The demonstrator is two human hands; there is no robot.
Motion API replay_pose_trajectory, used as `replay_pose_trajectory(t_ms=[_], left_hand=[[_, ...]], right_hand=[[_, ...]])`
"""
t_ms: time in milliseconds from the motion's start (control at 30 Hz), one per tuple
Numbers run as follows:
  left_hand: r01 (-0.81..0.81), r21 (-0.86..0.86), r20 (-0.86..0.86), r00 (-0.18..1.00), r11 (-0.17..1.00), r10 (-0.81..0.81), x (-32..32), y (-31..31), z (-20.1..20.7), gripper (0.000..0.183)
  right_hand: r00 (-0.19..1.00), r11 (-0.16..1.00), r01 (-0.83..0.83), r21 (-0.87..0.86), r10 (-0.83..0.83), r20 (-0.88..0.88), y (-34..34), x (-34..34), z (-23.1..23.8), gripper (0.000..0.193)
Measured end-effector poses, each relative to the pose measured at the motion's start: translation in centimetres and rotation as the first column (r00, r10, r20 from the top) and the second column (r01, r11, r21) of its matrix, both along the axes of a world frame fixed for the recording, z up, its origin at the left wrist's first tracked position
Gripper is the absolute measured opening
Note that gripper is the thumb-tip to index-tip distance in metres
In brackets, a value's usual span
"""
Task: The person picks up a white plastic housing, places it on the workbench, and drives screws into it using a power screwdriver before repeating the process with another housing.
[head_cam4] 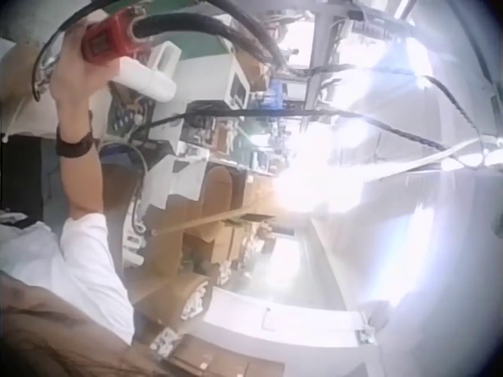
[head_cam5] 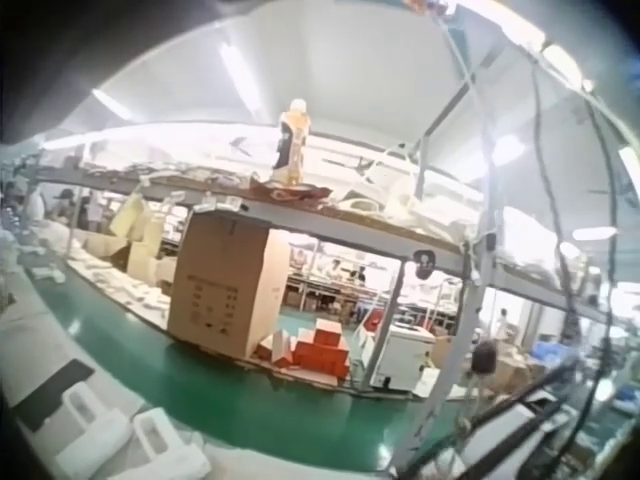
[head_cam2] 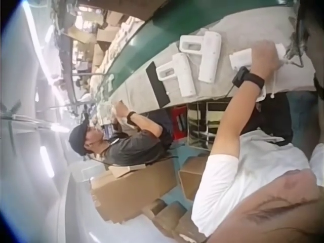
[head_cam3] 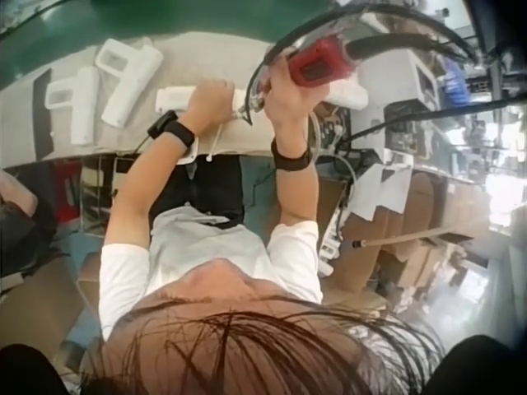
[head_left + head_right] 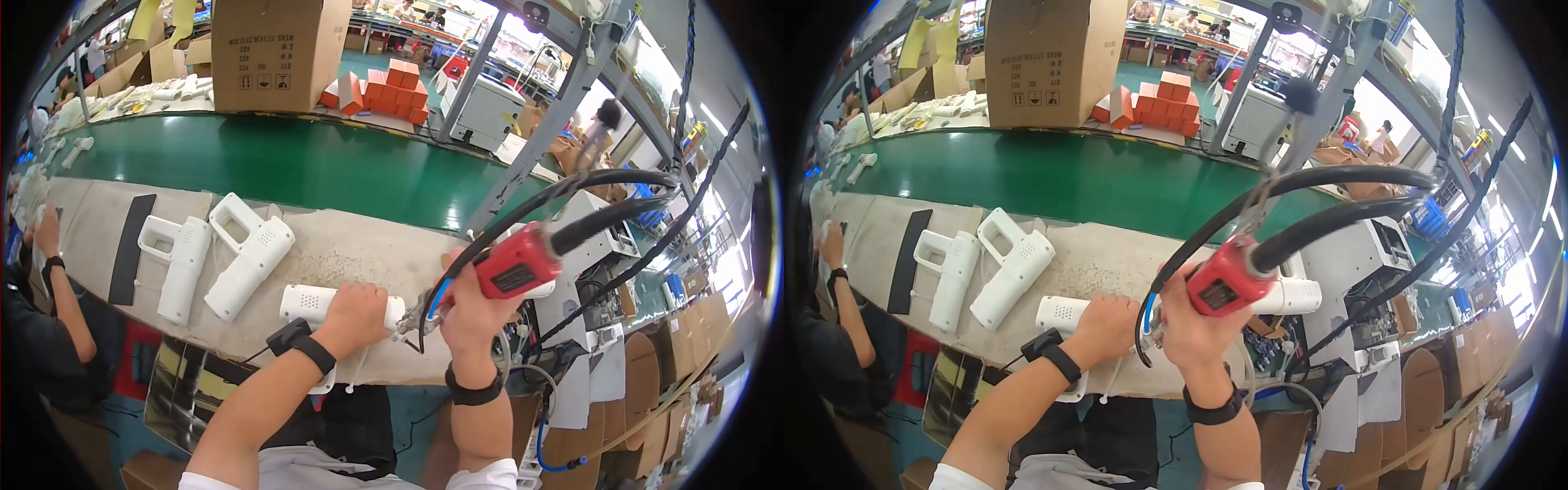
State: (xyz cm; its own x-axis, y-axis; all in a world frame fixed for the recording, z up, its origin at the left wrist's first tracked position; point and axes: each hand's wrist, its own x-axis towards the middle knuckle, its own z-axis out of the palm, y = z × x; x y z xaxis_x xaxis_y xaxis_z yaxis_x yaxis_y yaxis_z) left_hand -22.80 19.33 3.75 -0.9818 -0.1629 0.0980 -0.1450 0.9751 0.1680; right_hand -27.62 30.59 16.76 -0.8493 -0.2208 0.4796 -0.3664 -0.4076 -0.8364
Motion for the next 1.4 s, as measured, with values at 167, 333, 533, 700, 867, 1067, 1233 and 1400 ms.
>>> replay_pose_trajectory(t_ms=[167,333,533,700,867,1067,1233,1400], left_hand=[[0.060,0.006,-0.066,0.996,0.998,-0.060,0.9,-0.7,0.6,0.076],[0.032,0.133,0.094,0.995,0.991,-0.045,5.0,-6.7,2.9,0.088],[-0.060,0.189,0.319,0.948,0.980,-0.003,4.9,-6.7,3.4,0.083],[-0.098,0.253,0.268,0.963,0.963,0.027,4.6,-5.8,2.7,0.084],[-0.095,0.265,0.268,0.963,0.960,0.021,4.6,-6.0,2.7,0.084],[-0.106,0.314,0.229,0.973,0.943,0.033,4.7,-6.0,1.6,0.084],[-0.128,0.403,0.178,0.982,0.906,0.060,4.6,-5.3,2.9,0.077],[-0.082,0.421,0.141,0.990,0.903,0.025,4.0,-5.5,1.7,0.081]], right_hand=[[0.997,0.994,0.017,0.105,-0.009,-0.076,-1.0,-0.7,-3.1,0.017],[0.999,0.994,-0.049,0.094,0.050,-0.003,-0.1,-0.6,-1.1,0.015],[0.990,0.989,-0.115,-0.093,0.107,-0.093,-1.3,0.4,3.9,0.016],[0.996,0.995,-0.071,-0.070,0.067,-0.059,-5.8,0.7,3.0,0.011],[0.996,0.997,-0.080,-0.022,0.079,-0.050,-7.4,0.3,1.5,0.010],[0.998,0.997,-0.062,0.043,0.062,0.018,-9.4,-0.3,-1.6,0.009],[0.994,0.985,-0.103,0.137,0.105,-0.012,-9.1,-0.3,-2.4,0.008],[0.987,0.998,-0.046,0.032,0.050,-0.152,-6.4,0.6,0.4,0.005]])
